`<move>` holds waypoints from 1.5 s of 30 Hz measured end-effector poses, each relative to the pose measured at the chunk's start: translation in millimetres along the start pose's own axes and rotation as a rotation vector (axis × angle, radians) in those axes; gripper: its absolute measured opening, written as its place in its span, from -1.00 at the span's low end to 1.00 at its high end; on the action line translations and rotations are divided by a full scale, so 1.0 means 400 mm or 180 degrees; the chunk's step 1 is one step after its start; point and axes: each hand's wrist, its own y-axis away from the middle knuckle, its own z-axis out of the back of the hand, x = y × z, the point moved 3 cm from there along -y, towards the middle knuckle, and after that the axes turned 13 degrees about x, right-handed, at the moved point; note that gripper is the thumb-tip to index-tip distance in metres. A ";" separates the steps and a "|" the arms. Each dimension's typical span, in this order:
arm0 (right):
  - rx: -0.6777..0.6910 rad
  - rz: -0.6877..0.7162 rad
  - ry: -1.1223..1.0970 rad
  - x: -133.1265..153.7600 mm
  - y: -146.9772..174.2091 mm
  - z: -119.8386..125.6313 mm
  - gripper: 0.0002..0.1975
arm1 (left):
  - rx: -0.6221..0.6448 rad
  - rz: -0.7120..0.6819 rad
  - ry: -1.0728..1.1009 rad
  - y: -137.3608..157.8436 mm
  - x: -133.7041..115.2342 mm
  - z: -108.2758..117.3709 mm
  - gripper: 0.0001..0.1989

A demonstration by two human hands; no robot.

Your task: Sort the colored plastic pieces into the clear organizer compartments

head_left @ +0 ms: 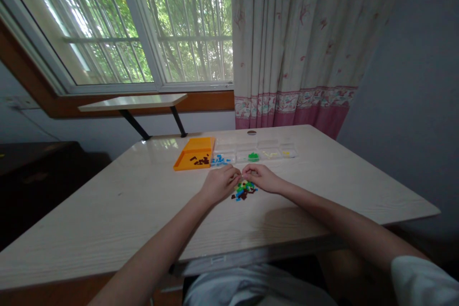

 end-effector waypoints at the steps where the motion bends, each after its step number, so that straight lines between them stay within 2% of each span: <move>1: -0.0030 0.0014 -0.0037 -0.001 0.000 0.000 -0.83 | -0.0012 -0.0010 0.0013 0.000 0.000 0.000 -0.78; 15: -0.0162 0.0001 0.0052 -0.017 -0.006 -0.002 -0.83 | -0.0117 -0.0084 0.0135 0.002 -0.007 -0.001 -0.80; 17: -0.0234 0.0002 0.0217 -0.007 -0.002 0.001 -0.82 | -0.0128 -0.0048 0.0209 0.001 -0.005 -0.001 -0.81; 23: -0.0561 0.0308 0.1560 0.039 0.021 0.017 -0.88 | -0.0118 0.0054 0.0432 -0.002 0.003 0.001 -0.86; 26: -0.0601 0.0387 0.1925 0.041 0.028 0.017 -0.88 | -0.0115 0.0031 0.0518 -0.004 0.004 0.000 -0.86; 33: -0.0609 0.0650 0.2259 0.033 0.028 0.011 -0.85 | -0.0102 -0.0015 0.0642 -0.005 0.004 -0.002 -0.86; 45: -0.0697 0.0778 0.2374 0.038 0.031 0.010 -0.89 | -0.0191 0.0008 0.0701 -0.009 0.010 -0.009 -0.83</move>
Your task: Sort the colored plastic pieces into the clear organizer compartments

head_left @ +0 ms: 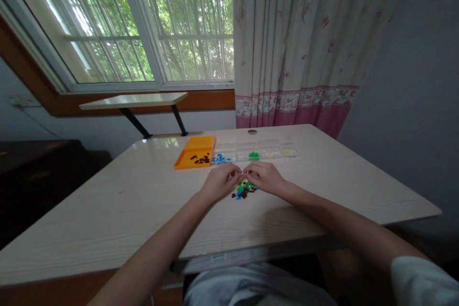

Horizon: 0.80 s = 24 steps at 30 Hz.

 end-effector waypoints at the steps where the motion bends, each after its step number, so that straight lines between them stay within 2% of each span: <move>1: -0.0024 -0.0004 0.0000 0.000 -0.001 0.003 -0.89 | -0.0001 0.0017 0.0017 0.000 0.000 0.003 -0.82; 6: -0.0335 -0.0017 -0.0017 -0.014 -0.003 0.040 -0.87 | 0.0058 0.0077 0.0051 0.006 0.005 0.026 -0.80; 10: -0.0769 -0.0203 0.0003 -0.044 0.004 0.088 -0.85 | 0.0598 0.0104 0.0158 0.014 0.015 0.029 -0.84; 14: -0.0808 -0.0353 0.0060 -0.065 0.009 0.116 -0.83 | 0.1094 0.0166 0.0288 0.023 0.027 0.015 -0.83; 24: -0.0742 -0.0237 0.0204 -0.063 0.008 0.116 -0.82 | 0.1093 0.0151 0.0236 0.023 0.038 0.008 -0.82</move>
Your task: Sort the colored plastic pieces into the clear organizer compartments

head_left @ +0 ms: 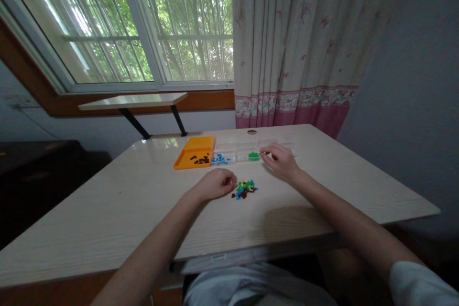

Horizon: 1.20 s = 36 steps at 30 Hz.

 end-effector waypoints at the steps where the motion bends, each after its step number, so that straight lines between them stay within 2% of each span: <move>1: 0.0013 -0.0001 0.0019 -0.004 0.000 0.001 -0.82 | -0.0002 0.0000 -0.0037 0.000 -0.001 0.002 -0.82; 5: 0.0102 -0.0119 0.0183 -0.039 -0.001 0.012 -0.81 | 0.0005 0.0034 -0.0177 0.003 -0.003 0.009 -0.80; 10: 0.0199 -0.0520 0.0456 -0.111 0.009 0.018 -0.83 | 0.0045 0.0034 -0.0218 0.008 -0.003 0.008 -0.82; 15: 0.0260 -0.1164 0.0579 -0.184 0.029 -0.012 -0.86 | 0.0069 -0.0055 -0.0203 0.005 0.001 0.004 -0.81; 18: 0.0341 -0.1372 0.0605 -0.201 0.033 -0.030 -0.84 | 0.0032 -0.0100 -0.0149 0.003 0.007 0.002 -0.79; 22: 0.0368 -0.1160 0.0407 -0.160 0.024 -0.036 -0.83 | -0.0152 -0.0084 -0.0039 0.004 0.009 0.007 -0.76; 28: 0.1074 -0.0191 -0.0024 -0.003 0.013 -0.076 -0.83 | -0.0422 -0.0126 0.0403 -0.012 -0.017 0.014 -0.77; 32: 0.1081 0.0043 -0.0189 0.063 0.019 -0.102 -0.83 | -0.0565 -0.0128 0.1200 -0.034 -0.024 -0.001 -0.77; 36: 0.0958 0.0112 -0.0252 0.075 0.022 -0.105 -0.86 | -0.0577 -0.0107 0.1803 -0.042 -0.023 -0.015 -0.77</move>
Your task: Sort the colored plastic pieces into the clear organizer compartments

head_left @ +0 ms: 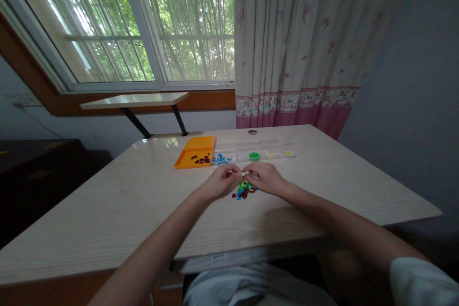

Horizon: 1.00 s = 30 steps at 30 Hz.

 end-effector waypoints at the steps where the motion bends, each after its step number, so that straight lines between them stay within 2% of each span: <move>1: -0.0026 0.0033 -0.0018 0.000 0.001 0.002 -0.86 | 0.0009 0.0040 0.0051 0.001 0.001 -0.001 -0.77; 6: -0.0069 0.0209 -0.0067 0.002 0.003 0.010 -0.83 | 0.0123 0.0178 0.0090 0.007 -0.002 -0.002 -0.74; 21: -0.0102 0.0252 0.0163 0.001 0.003 0.012 -0.81 | 0.0131 0.0060 -0.0163 0.006 0.003 0.003 -0.73; 25: -0.0389 0.0178 0.0249 -0.014 0.001 0.033 -0.83 | 0.0131 -0.0029 -0.0637 0.010 0.002 0.013 -0.74; 30: -0.0892 -0.0147 0.0225 -0.052 0.009 0.081 -0.84 | 0.0337 -0.0027 -0.1507 0.024 -0.001 0.020 -0.78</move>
